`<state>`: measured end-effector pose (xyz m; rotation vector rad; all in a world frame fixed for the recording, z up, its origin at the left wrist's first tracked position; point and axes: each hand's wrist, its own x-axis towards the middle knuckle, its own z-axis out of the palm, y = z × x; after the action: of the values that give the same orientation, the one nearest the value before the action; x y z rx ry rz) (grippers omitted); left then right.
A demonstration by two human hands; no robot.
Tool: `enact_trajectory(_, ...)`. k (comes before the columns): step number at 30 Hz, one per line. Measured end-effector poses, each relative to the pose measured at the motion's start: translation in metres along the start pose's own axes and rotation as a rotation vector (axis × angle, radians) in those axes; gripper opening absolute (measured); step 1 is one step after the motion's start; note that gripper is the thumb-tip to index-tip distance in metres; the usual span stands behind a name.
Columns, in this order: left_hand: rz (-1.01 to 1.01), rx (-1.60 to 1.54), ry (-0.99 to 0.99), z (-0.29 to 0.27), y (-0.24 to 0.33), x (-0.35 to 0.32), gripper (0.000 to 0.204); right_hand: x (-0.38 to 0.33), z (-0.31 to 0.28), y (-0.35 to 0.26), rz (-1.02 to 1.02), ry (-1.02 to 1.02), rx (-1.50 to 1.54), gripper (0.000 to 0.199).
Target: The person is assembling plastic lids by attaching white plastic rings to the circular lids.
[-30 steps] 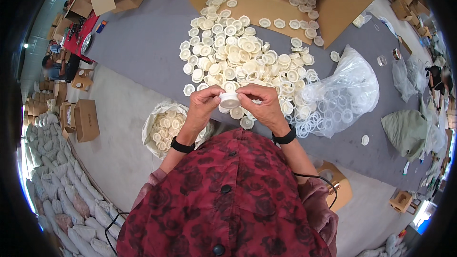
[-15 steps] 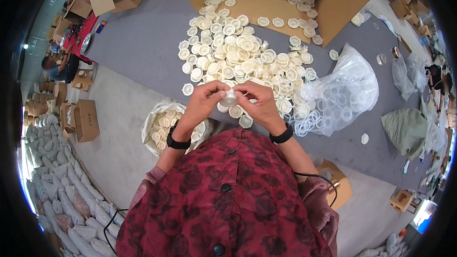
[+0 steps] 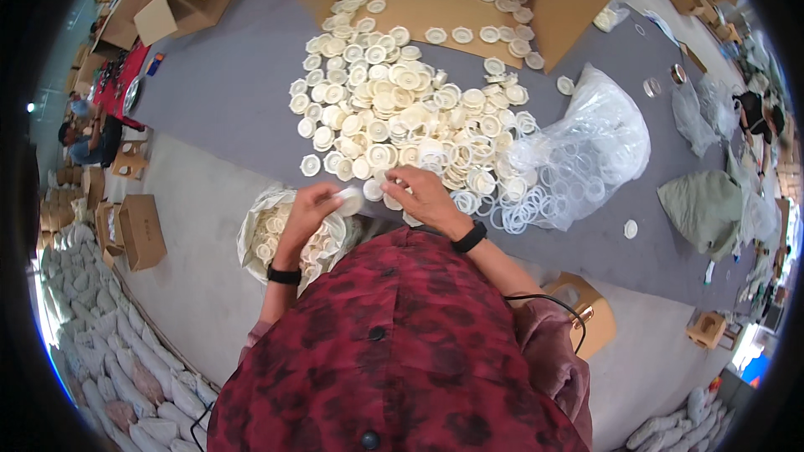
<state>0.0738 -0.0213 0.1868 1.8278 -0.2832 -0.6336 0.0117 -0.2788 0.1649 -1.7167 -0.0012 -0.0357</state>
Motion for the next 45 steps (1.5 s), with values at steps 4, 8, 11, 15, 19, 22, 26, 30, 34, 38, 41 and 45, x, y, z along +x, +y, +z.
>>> enact_trajectory(4, -0.119, 0.951, 0.179, -0.046, -0.081, -0.036, 0.02, -0.015, -0.018, 0.048, 0.074, -0.011, -0.236, 0.021)
enact_trajectory(8, -0.262, 1.232, 0.229, -0.059, -0.114, -0.057, 0.028, -0.009, -0.055, 0.085, 0.103, 0.379, -0.476, 0.015)
enact_trajectory(11, -0.112, 1.087, 0.32, -0.051, -0.119, -0.051, 0.034, 0.014, -0.071, 0.096, 0.029, 0.425, -0.721, 0.011)
enact_trajectory(15, 0.056, 0.509, 0.123, -0.001, -0.107, 0.005, 0.034, 0.029, -0.071, 0.112, -0.091, 0.36, -1.052, 0.007)
enact_trajectory(19, 0.195, 0.429, 0.032, 0.068, -0.06, 0.059, 0.028, 0.025, -0.078, 0.11, -0.036, 0.33, -1.029, 0.005)
enact_trajectory(22, 0.182, 0.4, -0.047, 0.102, -0.031, 0.098, 0.024, 0.011, -0.09, 0.101, -0.013, 0.404, -0.909, 0.004)
enact_trajectory(26, 0.3, 0.541, 0.091, 0.12, -0.053, 0.14, 0.021, -0.004, -0.098, 0.09, 0.016, 0.52, -0.647, 0.006)
enact_trajectory(30, 0.318, 0.645, 0.058, 0.134, -0.042, 0.154, 0.019, -0.027, -0.1, 0.081, 0.172, 0.561, -0.424, 0.005)
enact_trajectory(34, 0.379, 0.708, 0.035, 0.145, -0.032, 0.159, 0.021, -0.044, -0.095, 0.088, 0.245, 0.583, -0.296, 0.007)
enact_trajectory(38, 0.447, 0.67, 0.125, 0.157, -0.01, 0.179, 0.027, -0.047, -0.095, 0.091, 0.263, 0.605, -0.222, 0.007)
enact_trajectory(41, 0.391, 0.664, 0.155, 0.172, 0.011, 0.207, 0.031, -0.046, -0.094, 0.086, 0.249, 0.617, -0.226, 0.007)
enact_trajectory(45, 0.283, 0.605, 0.059, 0.181, -0.009, 0.245, 0.024, -0.05, -0.094, 0.072, 0.266, 0.638, -0.166, 0.006)
